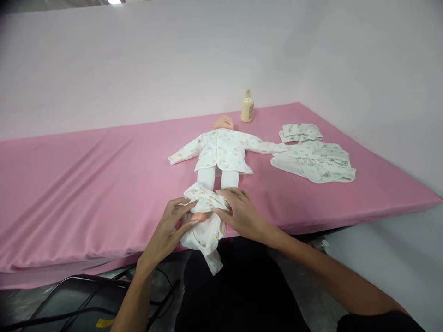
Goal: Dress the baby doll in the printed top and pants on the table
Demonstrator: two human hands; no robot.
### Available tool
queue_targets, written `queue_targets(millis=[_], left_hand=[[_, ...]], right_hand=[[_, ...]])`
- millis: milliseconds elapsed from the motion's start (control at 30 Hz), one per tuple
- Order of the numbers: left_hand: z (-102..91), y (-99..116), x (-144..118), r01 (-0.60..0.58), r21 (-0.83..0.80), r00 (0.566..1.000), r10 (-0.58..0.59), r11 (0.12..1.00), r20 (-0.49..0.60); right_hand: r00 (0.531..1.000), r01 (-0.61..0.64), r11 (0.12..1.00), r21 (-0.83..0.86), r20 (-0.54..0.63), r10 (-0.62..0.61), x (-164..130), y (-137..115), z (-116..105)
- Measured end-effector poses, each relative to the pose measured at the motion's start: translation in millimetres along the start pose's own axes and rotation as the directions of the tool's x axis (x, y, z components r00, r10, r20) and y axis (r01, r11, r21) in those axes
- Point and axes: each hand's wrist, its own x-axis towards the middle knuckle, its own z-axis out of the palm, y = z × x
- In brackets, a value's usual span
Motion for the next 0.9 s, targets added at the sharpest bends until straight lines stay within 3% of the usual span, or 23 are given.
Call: queue_targets(millis=[300,433,533,600,700,800,900], left_hand=[[-0.1,-6.5,1.5,-0.027,-0.051,1.0,0.026,0.998,-0.008],[1.3,-8.4,2.6,-0.012,-0.077,1.0,0.011,0.997,-0.021],[2.3,-9.5,2.2,-0.013,-0.085,0.999,0.01,0.996,-0.031],[3.0,-10.1,1.4,-0.012,-0.095,0.999,0.008,0.995,-0.042],[3.8,-10.5,0.1,-0.004,-0.092,0.999,0.0,0.996,-0.048],[4.6,-9.5,-0.5,-0.002,-0.068,0.999,-0.001,0.998,-0.051],[6.0,-8.4,-0.7,-0.016,-0.034,0.998,0.014,0.999,-0.057]], right_hand=[[0.988,-0.137,0.957,0.257,-0.029,0.149,6.5,4.1,6.6],[0.967,-0.245,0.854,0.458,0.057,0.247,6.2,-2.8,2.4],[0.959,-0.254,0.808,0.531,0.032,0.28,5.9,-11.7,-0.3],[0.966,-0.21,0.831,0.515,-0.024,0.258,7.0,-16.1,-0.3],[0.977,-0.184,0.865,0.467,-0.012,0.214,10.2,-16.1,-1.8],[0.979,-0.204,0.913,0.354,0.089,0.184,13.2,-10.8,-13.9],[0.945,-0.239,0.959,0.155,0.263,0.193,16.1,-8.0,-36.0]])
